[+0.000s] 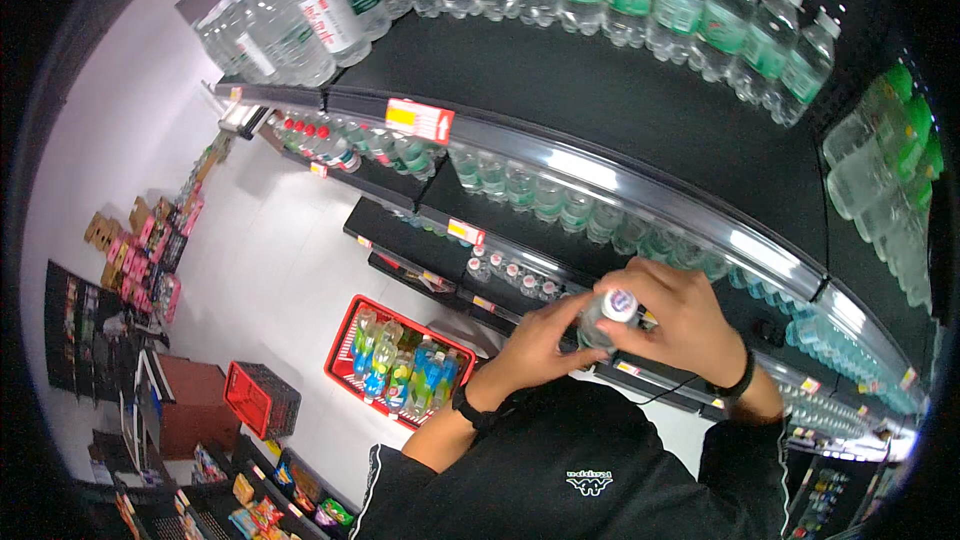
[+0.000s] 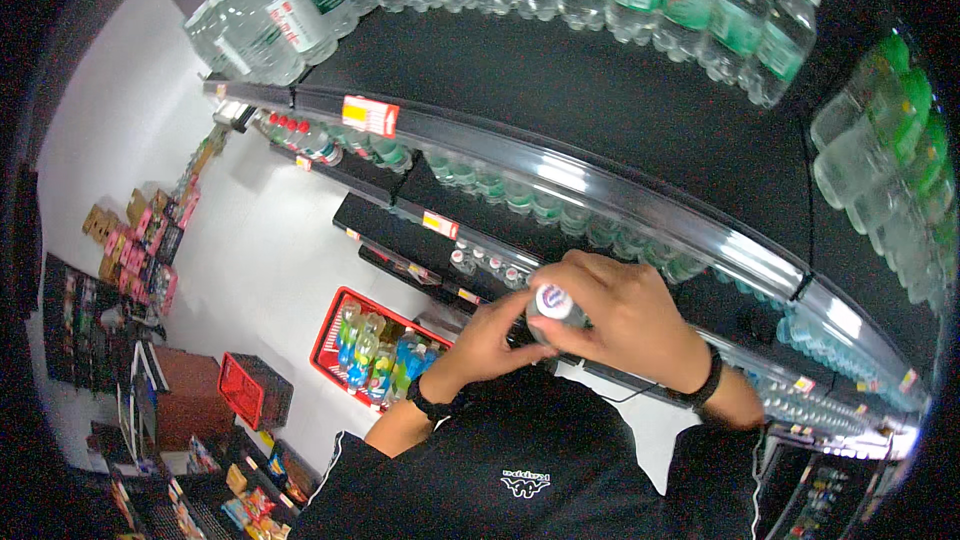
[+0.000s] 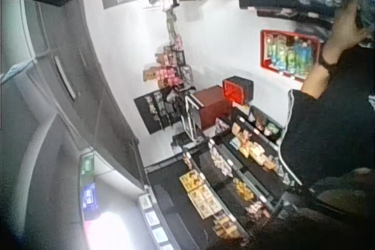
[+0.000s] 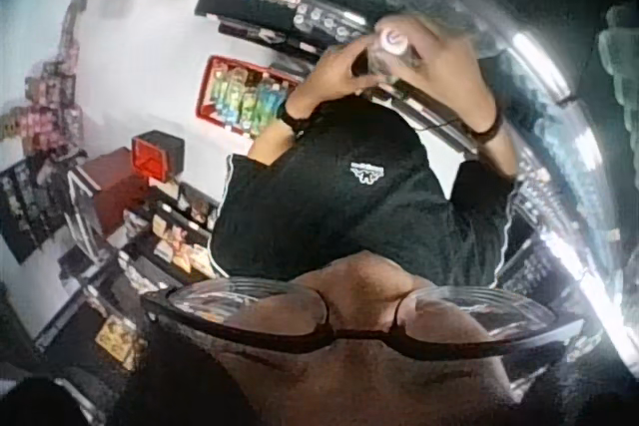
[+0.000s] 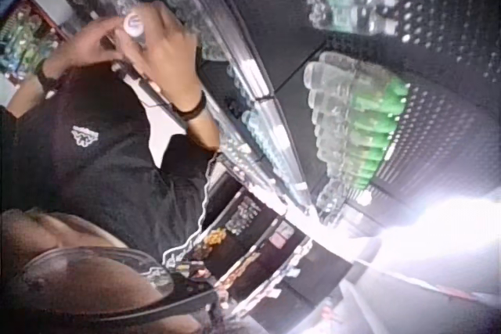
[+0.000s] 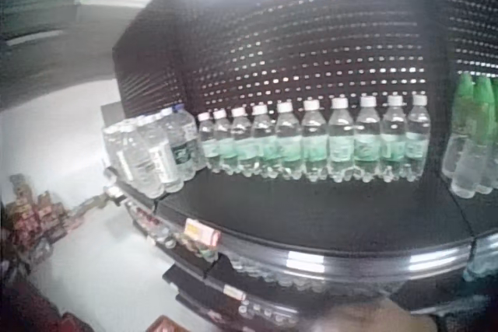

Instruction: The person picks up several bottles of water and sports drinks one at a time and places them onto a shelf.

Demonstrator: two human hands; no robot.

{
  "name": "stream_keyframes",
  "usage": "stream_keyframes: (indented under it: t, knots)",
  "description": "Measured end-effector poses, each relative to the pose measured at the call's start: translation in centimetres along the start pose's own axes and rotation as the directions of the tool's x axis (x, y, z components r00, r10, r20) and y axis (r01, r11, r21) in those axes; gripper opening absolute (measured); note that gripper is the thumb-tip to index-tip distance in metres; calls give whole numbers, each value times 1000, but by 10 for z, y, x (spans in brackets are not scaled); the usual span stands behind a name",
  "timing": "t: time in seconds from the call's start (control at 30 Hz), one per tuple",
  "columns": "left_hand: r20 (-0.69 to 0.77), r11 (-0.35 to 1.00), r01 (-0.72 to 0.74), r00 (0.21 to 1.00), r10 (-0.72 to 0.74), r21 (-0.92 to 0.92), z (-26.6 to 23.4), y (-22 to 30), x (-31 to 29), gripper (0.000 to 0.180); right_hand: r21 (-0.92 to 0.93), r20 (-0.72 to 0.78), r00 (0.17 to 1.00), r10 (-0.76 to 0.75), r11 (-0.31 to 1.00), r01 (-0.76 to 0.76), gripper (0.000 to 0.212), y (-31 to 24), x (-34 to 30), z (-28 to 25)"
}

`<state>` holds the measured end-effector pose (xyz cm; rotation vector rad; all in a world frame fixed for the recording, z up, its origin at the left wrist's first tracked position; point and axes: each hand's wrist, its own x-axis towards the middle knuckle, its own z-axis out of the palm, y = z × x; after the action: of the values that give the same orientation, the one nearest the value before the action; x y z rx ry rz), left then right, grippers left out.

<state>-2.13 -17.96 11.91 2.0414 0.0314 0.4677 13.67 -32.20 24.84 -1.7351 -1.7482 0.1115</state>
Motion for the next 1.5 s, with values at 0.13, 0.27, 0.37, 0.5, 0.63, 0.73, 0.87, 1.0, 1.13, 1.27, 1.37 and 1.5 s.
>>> stream_keyframes:
  t: [0.13, 0.27, 0.37, 0.5, 0.63, 0.73, 0.87, 1.0, 1.13, 1.27, 1.37, 1.5]
  knots:
    - [-292, 966, 259, 922, -253, -18, -14, -64, -16, 69, 198, 64, 950, 306, 929, -313, 27, 29, -10, 41]
    - [-616, 979, 167, 761, -204, -119, -58, -142, -4, 64, 192, 219, 815, 537, 795, -576, 22, 56, -38, 73]
    - [-717, 986, 119, 677, -165, -114, -95, -185, 26, 59, 182, 140, 825, 547, 805, -565, 23, 105, -100, 121]
    - [-781, 993, 121, 618, -91, -20, -143, -276, 50, 60, 82, 119, 874, 471, 872, -482, 26, 120, -148, 158]
    - [-788, 985, 168, 600, -140, -47, -153, -317, 72, 62, 40, 184, 773, 607, 782, -623, 27, 115, -168, 173]
    - [-773, 977, 199, 606, -188, -81, -168, -339, 76, 70, 86, 245, 671, 700, 674, -734, 25, 91, -141, 165]
    - [-661, 956, 289, 709, -245, -44, -176, -348, 91, 81, 203, 268, 601, 753, 565, -799, 24, 82, -134, 166]
    - [-485, 904, 305, 767, -420, -301, -158, -314, 118, 80, -15, 96, 748, 656, 753, -658, 22, 103, -155, 185]
    - [-685, 956, 279, 679, -263, -91, -192, -337, 62, 71, 57, 163, 826, 540, 831, -554, 20, 96, -108, 201]
    - [-825, 990, 3, 552, -120, -142, -138, -284, 62, 23, 389, 289, 731, 618, 622, -680, 30, 79, -63, 175]
    - [-650, 957, -46, 743, -159, -286, -97, -253, 39, 13, 715, 107, 924, 366, 618, -328, 51, 13, 15, 100]
    - [-437, 946, 62, 876, -205, -318, -88, -258, -12, 21, 765, -122, 977, -177, 610, 206, 55, -65, 97, 37]
